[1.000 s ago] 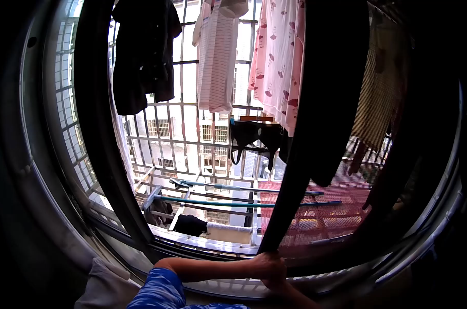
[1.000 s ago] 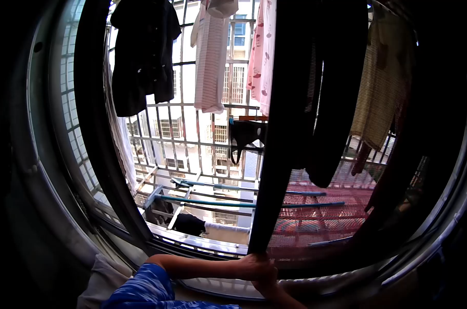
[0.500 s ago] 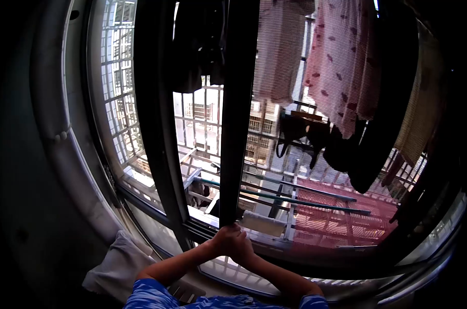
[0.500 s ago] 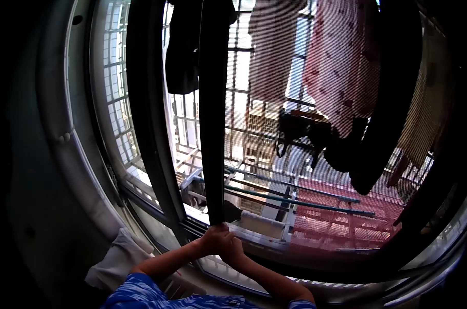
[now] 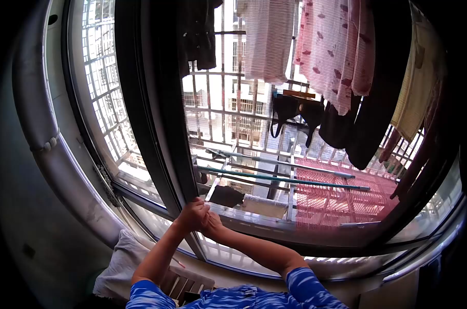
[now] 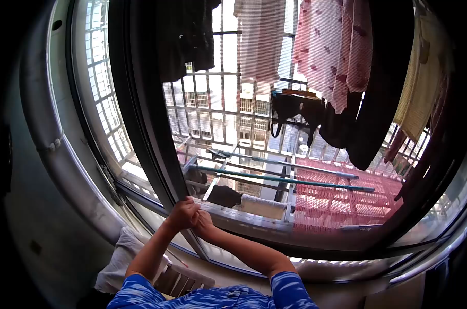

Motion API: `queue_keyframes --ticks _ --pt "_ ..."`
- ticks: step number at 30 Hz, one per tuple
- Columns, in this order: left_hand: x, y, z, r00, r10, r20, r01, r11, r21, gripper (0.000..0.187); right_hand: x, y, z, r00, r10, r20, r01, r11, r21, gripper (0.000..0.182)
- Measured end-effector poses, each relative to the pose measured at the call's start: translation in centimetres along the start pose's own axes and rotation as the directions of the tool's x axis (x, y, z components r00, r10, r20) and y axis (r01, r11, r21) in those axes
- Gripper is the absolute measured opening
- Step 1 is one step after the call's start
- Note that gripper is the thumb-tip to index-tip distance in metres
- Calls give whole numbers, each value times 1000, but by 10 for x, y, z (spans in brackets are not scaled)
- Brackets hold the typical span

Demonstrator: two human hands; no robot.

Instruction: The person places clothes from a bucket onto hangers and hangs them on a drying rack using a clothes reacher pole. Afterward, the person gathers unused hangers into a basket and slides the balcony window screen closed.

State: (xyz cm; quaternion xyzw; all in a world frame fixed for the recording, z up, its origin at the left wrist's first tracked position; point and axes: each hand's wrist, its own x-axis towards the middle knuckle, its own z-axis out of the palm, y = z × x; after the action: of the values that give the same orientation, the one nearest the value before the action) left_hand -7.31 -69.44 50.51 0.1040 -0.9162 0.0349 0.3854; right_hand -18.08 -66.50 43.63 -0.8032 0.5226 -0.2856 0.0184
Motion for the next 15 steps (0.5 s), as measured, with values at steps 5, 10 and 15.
queue_keyframes --ticks 5,10,15 --pt "-3 -8 -7 1000 -7 20 7 1000 2 10 12 0 18 999 -18 -33 18 1000 -1 19" --pt "-7 0 -19 997 -72 -15 71 997 -39 23 14 -16 8 995 89 50 -90 996 9 19" --pt "-7 3 -50 837 -279 -470 314 949 -5 46 36 -47 -11 924 -240 299 277 957 -87 33"
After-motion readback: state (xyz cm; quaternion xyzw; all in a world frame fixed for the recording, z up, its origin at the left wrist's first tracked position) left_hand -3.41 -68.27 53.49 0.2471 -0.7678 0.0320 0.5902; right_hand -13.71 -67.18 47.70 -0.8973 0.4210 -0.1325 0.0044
